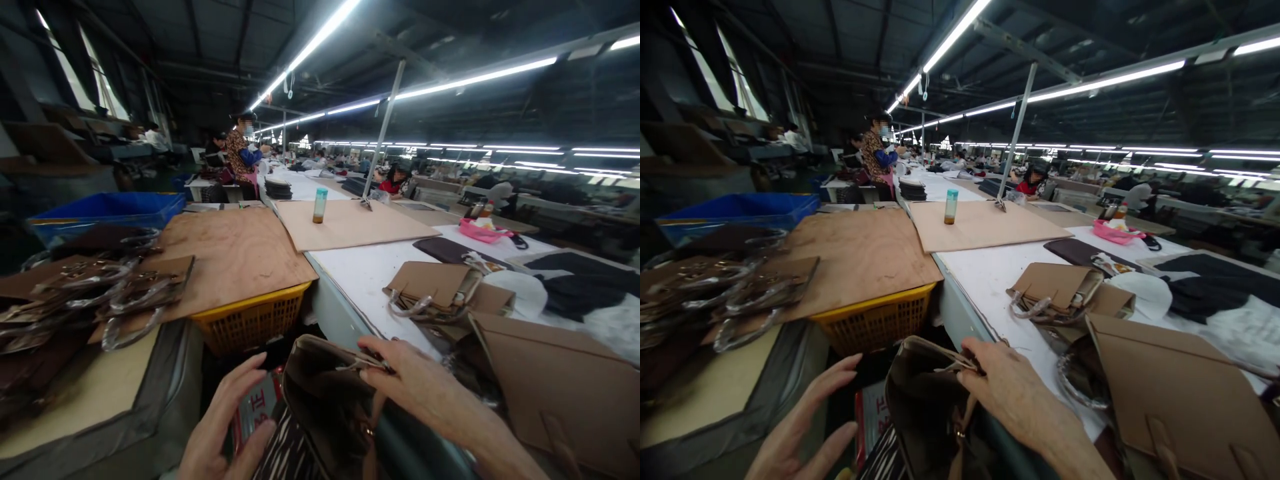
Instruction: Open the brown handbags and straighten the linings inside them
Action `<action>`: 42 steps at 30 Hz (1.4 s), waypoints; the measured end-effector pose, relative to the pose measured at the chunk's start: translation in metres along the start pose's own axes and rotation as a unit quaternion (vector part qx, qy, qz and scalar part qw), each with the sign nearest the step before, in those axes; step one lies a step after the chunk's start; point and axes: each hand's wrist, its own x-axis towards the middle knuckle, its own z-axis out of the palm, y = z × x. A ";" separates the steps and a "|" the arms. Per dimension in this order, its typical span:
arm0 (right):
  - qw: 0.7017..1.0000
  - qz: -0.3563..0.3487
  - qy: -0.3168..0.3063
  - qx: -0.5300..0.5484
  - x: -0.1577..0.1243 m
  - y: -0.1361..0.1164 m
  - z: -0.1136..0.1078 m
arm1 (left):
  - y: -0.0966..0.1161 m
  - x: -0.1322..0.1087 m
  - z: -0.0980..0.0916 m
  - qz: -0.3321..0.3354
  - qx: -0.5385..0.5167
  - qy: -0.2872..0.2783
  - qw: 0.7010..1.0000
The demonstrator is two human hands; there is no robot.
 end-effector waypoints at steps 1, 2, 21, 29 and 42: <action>1.000 -0.006 -0.012 0.002 0.000 0.000 0.003 | 0.003 0.007 0.001 0.041 0.034 -0.021 0.998; 1.000 -0.010 -0.027 0.010 0.000 0.000 0.006 | 0.006 0.014 0.004 0.083 0.065 -0.051 0.993; 0.886 -0.005 -0.291 0.360 -0.003 0.024 0.024 | 0.028 0.058 0.019 0.077 0.258 -0.383 0.884; 0.903 0.047 -0.237 0.355 -0.017 0.018 0.066 | 0.011 0.038 0.024 0.151 0.361 -0.367 0.844; 0.908 0.046 -0.201 0.364 -0.034 0.006 0.071 | 0.006 0.017 0.035 0.033 0.280 -0.340 0.897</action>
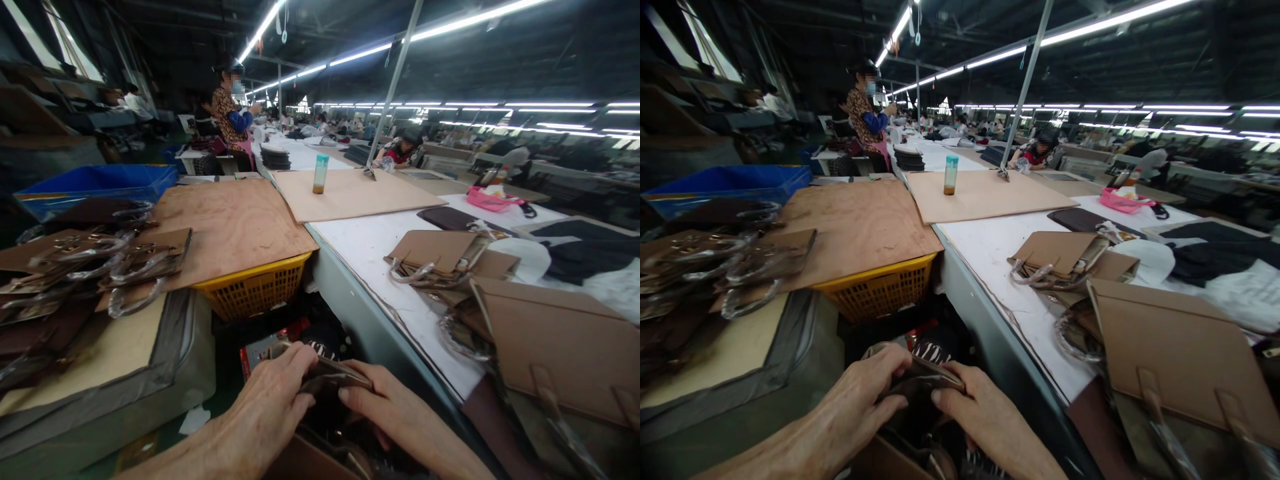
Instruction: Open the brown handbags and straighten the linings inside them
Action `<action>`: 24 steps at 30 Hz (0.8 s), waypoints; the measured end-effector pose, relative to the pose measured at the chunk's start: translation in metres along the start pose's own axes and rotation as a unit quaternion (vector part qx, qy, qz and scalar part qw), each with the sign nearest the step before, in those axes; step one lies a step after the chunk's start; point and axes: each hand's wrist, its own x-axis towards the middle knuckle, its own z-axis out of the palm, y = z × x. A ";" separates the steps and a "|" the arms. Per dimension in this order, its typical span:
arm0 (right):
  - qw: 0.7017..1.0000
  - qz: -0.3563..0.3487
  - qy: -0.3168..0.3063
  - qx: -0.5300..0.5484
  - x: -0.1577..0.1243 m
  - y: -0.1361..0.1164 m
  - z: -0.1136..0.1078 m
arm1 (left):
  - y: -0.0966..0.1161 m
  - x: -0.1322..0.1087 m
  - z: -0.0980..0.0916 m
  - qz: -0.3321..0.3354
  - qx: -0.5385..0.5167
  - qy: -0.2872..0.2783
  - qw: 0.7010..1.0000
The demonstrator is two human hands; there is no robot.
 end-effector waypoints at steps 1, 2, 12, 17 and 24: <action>1.000 0.001 -0.004 0.011 0.001 0.002 -0.001 | -0.002 -0.001 0.001 0.003 -0.005 -0.001 1.000; 1.000 0.002 -0.007 0.021 0.002 0.005 -0.002 | -0.004 -0.002 0.003 0.010 -0.010 -0.004 1.000; 0.996 0.017 -0.022 0.084 0.013 0.019 -0.004 | 0.002 -0.005 -0.003 0.115 -0.003 -0.048 0.992; 0.998 0.010 -0.005 0.058 0.012 0.023 -0.002 | -0.005 0.001 -0.002 0.122 0.037 -0.052 0.990; 0.999 0.020 0.006 0.047 0.006 0.020 -0.001 | -0.002 0.002 -0.003 0.103 -0.006 -0.061 0.993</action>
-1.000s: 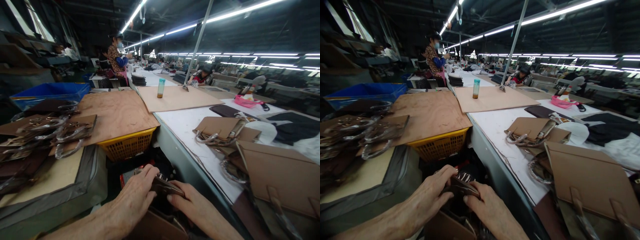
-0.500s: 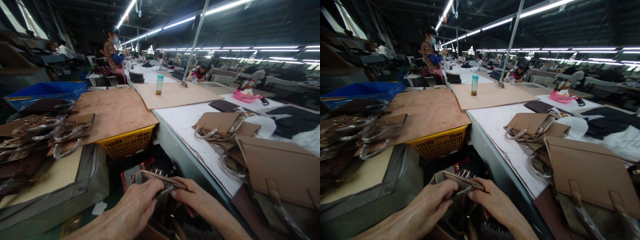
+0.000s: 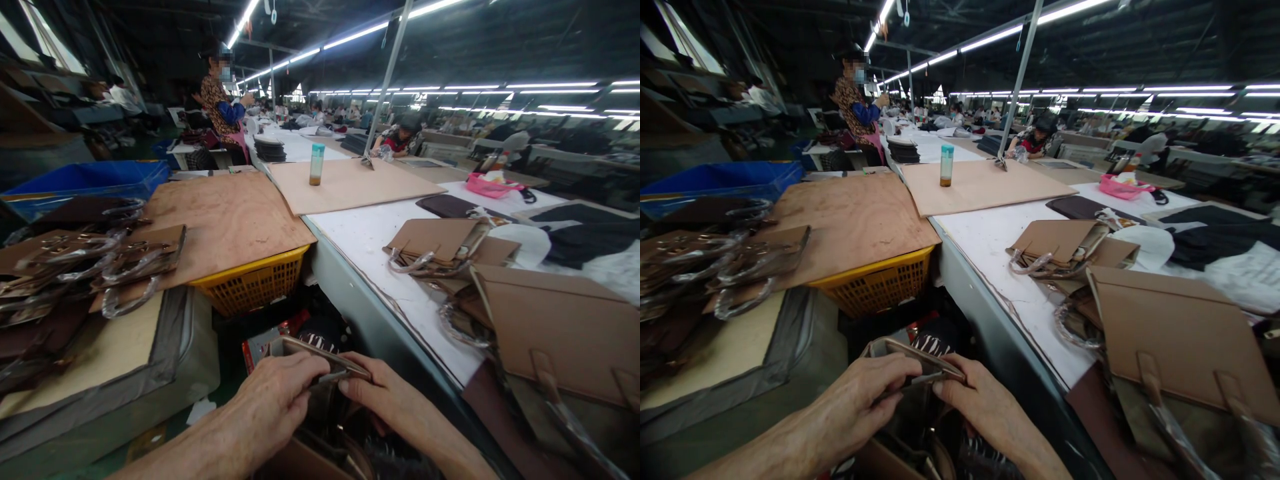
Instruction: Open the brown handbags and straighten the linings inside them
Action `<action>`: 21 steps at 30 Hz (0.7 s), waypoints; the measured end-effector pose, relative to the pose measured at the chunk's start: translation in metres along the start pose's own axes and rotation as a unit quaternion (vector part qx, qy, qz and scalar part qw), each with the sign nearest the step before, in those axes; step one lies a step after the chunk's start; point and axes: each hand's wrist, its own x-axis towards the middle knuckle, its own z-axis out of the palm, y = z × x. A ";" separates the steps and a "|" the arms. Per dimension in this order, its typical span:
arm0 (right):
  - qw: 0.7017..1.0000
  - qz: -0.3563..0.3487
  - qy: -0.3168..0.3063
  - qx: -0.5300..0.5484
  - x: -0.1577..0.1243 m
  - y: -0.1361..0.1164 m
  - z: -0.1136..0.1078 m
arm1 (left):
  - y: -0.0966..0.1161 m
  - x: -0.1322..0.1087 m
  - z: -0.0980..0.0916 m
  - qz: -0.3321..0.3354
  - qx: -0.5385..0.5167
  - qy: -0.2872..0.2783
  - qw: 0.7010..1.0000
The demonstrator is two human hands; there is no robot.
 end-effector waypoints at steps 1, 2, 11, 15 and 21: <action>1.000 -0.001 0.001 0.003 0.000 0.000 0.000 | 0.001 0.000 -0.001 -0.002 -0.001 -0.002 1.000; 1.000 -0.002 0.002 0.005 0.000 0.000 0.000 | 0.001 0.000 -0.001 -0.004 0.004 -0.005 1.000; 1.000 -0.013 -0.001 0.009 -0.001 -0.002 0.000 | 0.000 -0.002 0.003 0.002 -0.012 0.030 0.999; 1.000 -0.012 0.006 -0.012 -0.003 -0.002 0.001 | -0.002 -0.003 0.004 0.025 0.012 0.007 1.000; 1.000 -0.007 0.002 -0.019 -0.002 -0.001 0.001 | -0.003 -0.002 0.003 0.019 0.029 0.006 0.999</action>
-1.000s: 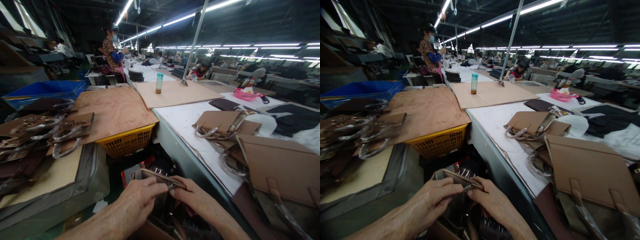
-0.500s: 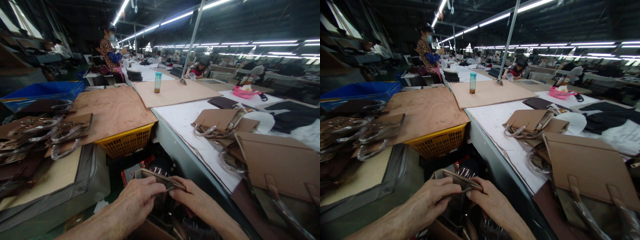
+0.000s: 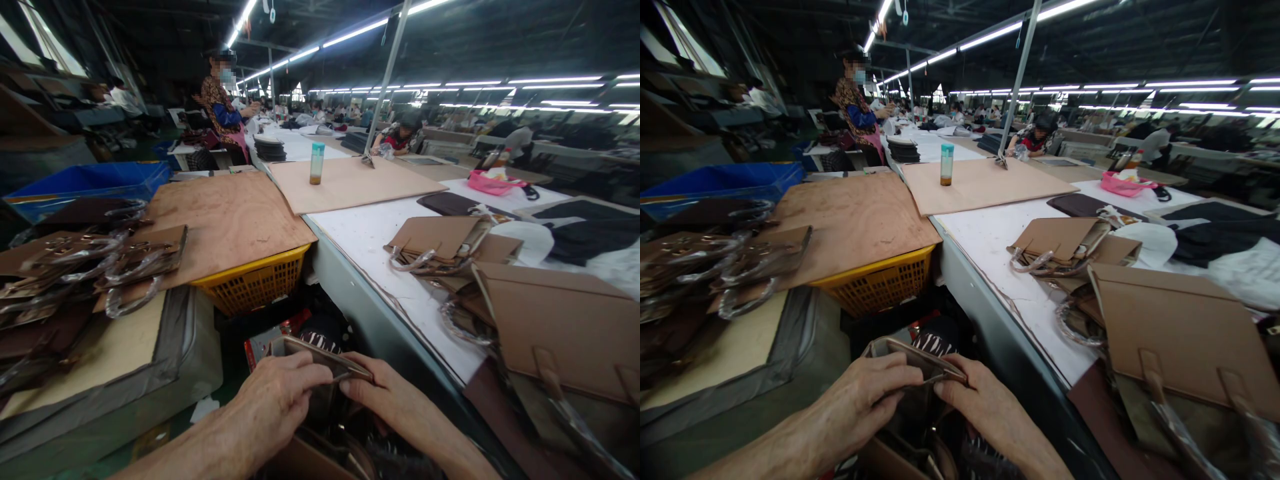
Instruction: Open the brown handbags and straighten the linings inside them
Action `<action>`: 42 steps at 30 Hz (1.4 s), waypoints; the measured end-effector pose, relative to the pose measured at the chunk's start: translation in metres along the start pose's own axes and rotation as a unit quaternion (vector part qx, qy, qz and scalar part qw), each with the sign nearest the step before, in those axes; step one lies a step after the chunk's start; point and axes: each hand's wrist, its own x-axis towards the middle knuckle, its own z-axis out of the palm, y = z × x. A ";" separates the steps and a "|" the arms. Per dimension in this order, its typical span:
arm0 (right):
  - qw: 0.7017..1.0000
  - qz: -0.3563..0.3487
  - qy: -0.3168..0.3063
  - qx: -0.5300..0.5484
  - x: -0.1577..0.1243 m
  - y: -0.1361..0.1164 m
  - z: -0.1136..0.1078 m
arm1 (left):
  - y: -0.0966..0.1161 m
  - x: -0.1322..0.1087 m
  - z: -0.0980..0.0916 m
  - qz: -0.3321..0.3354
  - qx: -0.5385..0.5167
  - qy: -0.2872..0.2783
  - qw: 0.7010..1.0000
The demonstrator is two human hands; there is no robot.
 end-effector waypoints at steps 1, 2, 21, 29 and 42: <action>1.000 0.000 0.001 -0.003 0.000 0.001 0.000 | 0.000 0.000 0.000 -0.001 0.002 0.001 1.000; 1.000 -0.001 0.002 -0.006 0.000 0.001 0.000 | 0.000 0.000 0.000 -0.002 0.003 0.001 1.000; 1.000 -0.002 0.002 -0.010 0.000 -0.001 0.000 | 0.002 -0.003 0.001 0.002 0.023 0.016 1.000; 1.000 -0.004 0.010 -0.028 0.000 0.001 0.001 | -0.001 -0.002 0.003 0.002 0.017 0.016 1.000; 0.972 -0.030 0.129 -0.195 -0.009 -0.013 0.003 | 0.004 0.010 -0.010 -0.028 0.013 -0.075 0.997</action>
